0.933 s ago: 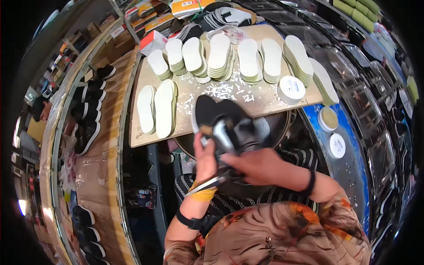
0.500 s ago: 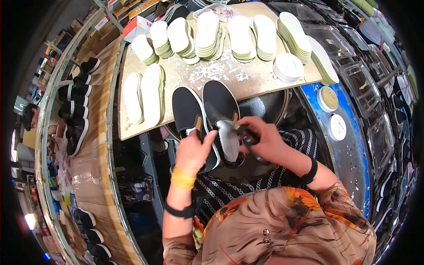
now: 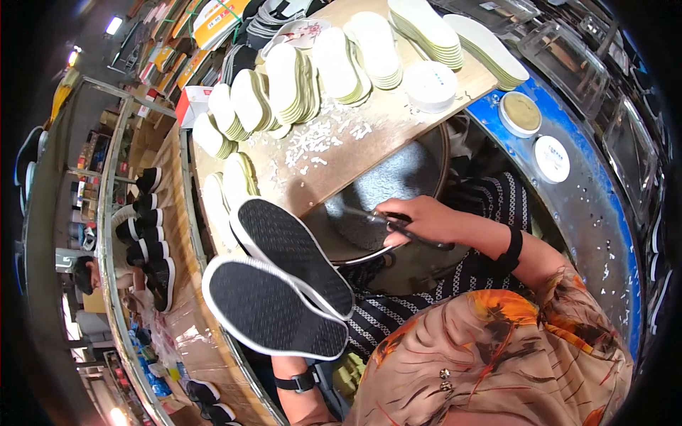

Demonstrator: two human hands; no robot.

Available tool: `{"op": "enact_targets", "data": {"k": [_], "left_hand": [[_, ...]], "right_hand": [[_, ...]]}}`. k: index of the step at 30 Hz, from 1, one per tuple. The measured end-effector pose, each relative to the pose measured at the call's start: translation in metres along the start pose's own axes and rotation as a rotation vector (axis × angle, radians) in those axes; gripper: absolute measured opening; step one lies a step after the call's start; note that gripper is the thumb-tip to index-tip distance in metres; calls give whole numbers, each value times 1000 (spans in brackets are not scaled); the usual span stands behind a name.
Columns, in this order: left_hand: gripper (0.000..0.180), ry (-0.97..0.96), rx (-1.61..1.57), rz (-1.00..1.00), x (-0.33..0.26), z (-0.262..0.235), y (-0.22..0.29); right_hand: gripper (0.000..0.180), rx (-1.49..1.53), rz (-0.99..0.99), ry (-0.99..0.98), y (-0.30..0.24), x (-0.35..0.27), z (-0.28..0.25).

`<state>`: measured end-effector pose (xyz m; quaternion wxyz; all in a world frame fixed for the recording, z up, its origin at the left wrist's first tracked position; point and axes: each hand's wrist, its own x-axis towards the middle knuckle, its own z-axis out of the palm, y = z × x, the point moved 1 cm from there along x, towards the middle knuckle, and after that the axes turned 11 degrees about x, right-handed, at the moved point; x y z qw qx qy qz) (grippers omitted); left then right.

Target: Insert insoles into shoes and trim excess material using scissors.

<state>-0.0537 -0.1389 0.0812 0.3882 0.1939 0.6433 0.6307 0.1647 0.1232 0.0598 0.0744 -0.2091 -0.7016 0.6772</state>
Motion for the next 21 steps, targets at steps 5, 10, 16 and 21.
{"op": "enact_targets", "data": {"k": [5,10,16,21], "left_hand": [[31,-2,-48,-108,-43,-13,-13],[30,-28,-89,-146,-48,-5,-20],[28,-38,-173,-165,-28,12,-17],[28,-62,-225,-187,10,25,-19]], "right_hand": [[60,-261,-307,174,-34,12,29],[57,-488,-356,334,-54,10,30],[45,-287,-251,367,-45,-1,11],[35,115,71,959,7,-50,-95]]}}
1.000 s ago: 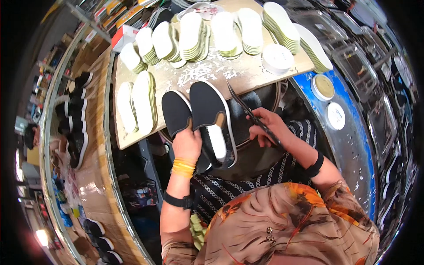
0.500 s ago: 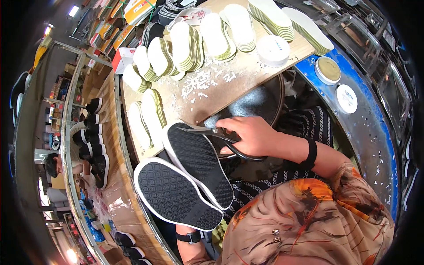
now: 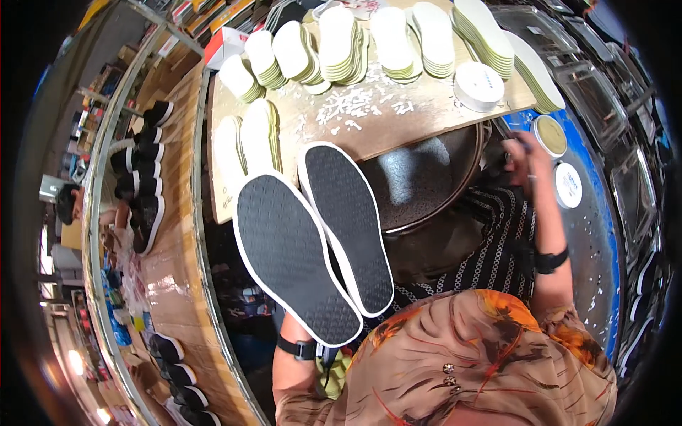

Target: Insert insoles into shoes and trim excess material using scissors.

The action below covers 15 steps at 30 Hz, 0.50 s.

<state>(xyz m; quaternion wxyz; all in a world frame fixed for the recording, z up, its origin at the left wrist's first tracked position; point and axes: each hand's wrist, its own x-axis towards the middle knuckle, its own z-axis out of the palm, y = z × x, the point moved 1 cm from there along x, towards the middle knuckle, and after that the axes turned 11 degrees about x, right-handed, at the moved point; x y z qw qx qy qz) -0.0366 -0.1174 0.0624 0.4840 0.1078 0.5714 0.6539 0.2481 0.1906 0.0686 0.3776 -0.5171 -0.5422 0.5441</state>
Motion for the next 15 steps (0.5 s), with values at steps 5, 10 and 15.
{"op": "enact_targets", "data": {"k": [5,10,15], "left_hand": [[27,29,7,-94,9,12,-7],[26,141,111,-253,-23,18,-8],[27,71,86,-84,-10,13,-8]], "right_hand": [[53,-280,113,524,73,23,-177],[57,-1050,375,522,110,0,-249],[54,-1059,490,499,64,-19,-213]]}}
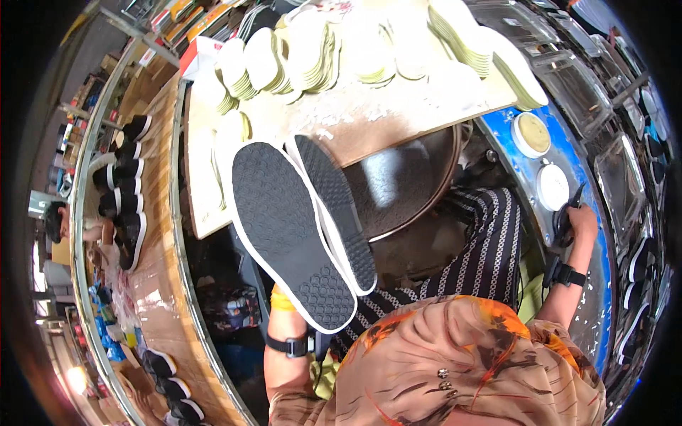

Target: Insert insoles into shoes and trim excess material using scissors.

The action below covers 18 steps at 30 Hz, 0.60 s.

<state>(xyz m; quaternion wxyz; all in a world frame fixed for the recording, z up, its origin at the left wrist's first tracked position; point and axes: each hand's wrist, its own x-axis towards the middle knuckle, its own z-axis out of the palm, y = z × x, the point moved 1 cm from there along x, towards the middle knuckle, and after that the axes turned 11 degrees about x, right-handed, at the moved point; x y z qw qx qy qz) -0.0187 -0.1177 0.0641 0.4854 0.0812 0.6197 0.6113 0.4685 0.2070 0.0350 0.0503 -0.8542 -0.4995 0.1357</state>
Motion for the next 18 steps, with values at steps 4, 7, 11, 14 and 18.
{"op": "enact_targets", "data": {"k": [4,7,11,14,18], "left_hand": [[30,-113,29,219,46,4,8],[32,-110,285,602,71,26,20],[29,81,1361,686,87,69,38],[33,-93,1574,541,81,87,59],[33,-625,1504,304,73,79,129]], "right_hand": [[50,54,-257,187,-65,-41,-32],[47,393,-638,-131,-130,-87,-27],[51,773,-1128,-673,-206,-181,11],[50,338,-1532,-814,-247,-225,34],[45,22,-1509,-1083,-291,-190,23]]}}
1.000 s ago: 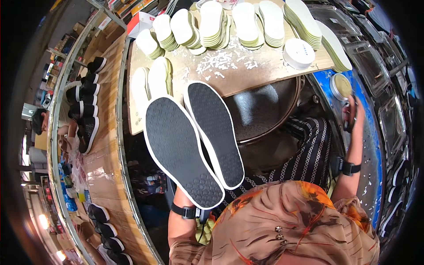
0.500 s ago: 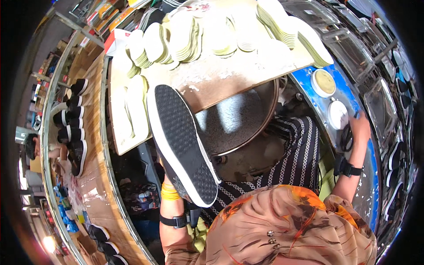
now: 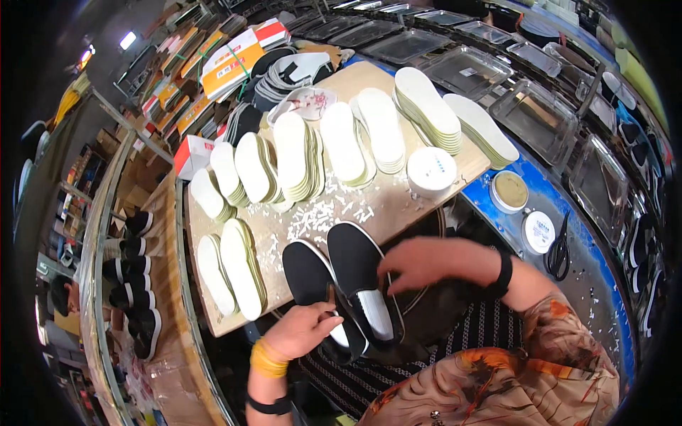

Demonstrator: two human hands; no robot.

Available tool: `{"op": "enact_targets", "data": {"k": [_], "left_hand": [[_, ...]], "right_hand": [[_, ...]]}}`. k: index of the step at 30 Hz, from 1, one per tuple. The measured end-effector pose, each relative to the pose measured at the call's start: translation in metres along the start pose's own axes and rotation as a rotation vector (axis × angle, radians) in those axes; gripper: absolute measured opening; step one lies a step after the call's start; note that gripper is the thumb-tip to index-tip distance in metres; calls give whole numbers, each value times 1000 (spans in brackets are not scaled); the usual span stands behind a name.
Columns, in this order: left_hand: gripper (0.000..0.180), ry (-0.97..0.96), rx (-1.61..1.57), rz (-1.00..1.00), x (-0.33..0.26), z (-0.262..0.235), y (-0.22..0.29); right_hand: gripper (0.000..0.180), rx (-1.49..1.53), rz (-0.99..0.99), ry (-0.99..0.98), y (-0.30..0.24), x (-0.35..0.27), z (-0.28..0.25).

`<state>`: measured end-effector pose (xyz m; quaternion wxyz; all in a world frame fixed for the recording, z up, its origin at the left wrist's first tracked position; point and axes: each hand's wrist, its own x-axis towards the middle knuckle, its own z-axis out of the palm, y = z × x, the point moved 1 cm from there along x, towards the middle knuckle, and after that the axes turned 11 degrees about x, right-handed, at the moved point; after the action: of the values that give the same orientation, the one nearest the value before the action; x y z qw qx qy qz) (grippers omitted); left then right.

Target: Insert insoles into shoes and trim excess material using scissors.

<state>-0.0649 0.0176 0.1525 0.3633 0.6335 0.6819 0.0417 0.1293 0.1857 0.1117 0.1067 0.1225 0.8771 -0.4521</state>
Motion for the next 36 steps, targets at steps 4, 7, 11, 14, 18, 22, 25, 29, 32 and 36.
{"op": "enact_targets", "data": {"k": [4,7,11,14,18,22,25,29,32,36], "left_hand": [[32,118,36,139,54,-59,10],[41,258,60,277,150,-86,20],[53,480,666,302,236,-88,15],[53,437,633,359,264,-93,-1],[36,387,585,325,272,-92,-8],[25,497,628,177,256,-94,11],[24,1011,393,117,203,-116,18],[31,1043,-89,159,61,-128,-12],[31,1119,-430,-1,-53,-97,-31],[33,1065,-636,-211,-169,-45,-26]], "right_hand": [[35,-145,-59,585,35,24,-94],[30,-491,-42,749,62,53,-133],[16,-623,149,624,100,74,-152],[9,-621,-73,667,118,72,-153],[12,-762,-110,647,118,77,-132],[9,-858,-52,690,91,78,-131],[15,-751,102,941,65,41,-155],[35,-109,-257,1407,31,-71,-166],[31,398,-261,1433,13,-147,-131],[32,880,-88,1117,0,-192,-69]]}}
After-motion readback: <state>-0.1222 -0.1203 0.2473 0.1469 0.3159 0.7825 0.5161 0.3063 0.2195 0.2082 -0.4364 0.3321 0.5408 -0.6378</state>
